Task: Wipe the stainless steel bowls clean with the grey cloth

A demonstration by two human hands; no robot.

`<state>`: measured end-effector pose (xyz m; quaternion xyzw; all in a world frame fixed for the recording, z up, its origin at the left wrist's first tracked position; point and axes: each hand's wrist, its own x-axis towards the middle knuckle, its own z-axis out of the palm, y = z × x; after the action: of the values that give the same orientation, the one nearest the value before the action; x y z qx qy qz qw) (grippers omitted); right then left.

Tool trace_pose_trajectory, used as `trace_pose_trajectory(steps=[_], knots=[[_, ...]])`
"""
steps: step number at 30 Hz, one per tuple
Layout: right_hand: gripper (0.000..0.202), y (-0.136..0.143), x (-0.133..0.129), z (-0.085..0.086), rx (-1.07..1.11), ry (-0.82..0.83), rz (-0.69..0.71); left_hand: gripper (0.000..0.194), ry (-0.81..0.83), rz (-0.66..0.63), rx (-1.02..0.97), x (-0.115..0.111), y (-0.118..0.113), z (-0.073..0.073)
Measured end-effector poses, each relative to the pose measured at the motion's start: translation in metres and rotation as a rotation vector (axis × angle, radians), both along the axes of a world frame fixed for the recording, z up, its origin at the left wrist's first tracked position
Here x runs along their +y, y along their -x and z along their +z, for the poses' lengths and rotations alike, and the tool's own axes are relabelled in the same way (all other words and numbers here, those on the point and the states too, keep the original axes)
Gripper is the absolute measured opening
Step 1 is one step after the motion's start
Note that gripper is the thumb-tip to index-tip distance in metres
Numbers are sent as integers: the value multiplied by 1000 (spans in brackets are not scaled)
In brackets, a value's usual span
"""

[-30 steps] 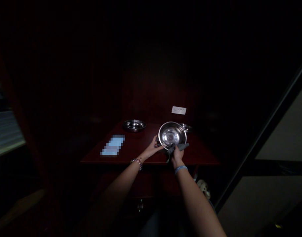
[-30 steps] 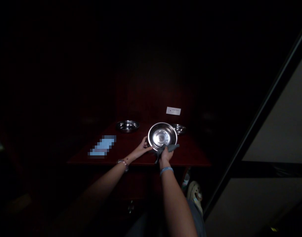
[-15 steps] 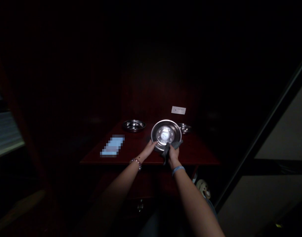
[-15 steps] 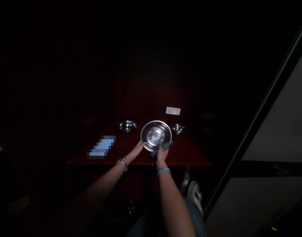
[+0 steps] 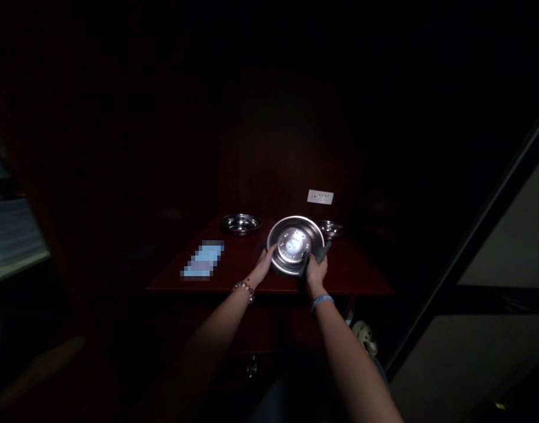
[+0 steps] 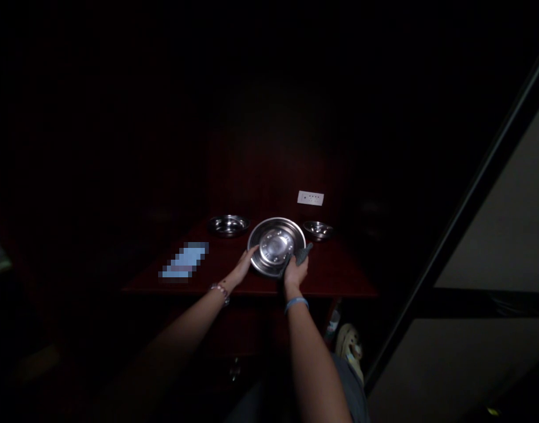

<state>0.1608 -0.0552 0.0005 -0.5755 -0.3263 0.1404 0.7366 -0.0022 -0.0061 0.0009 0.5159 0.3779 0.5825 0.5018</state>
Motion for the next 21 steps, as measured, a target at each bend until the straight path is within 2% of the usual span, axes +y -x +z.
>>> trace_pose_trajectory(steps=[4,8,16,21], knots=[[50,2,-2,2,89,67,-65,53,-27,-109,-50,-10,-4,8],[49,2,-3,3,118,43,-45,56,-100,-116,-47,-21,-5,16],[52,2,0,-4,151,45,-54,79,-259,-194,203,-32,-5,16],[52,4,6,-12,175,22,-9,73,-294,-324,279,-33,-6,15]])
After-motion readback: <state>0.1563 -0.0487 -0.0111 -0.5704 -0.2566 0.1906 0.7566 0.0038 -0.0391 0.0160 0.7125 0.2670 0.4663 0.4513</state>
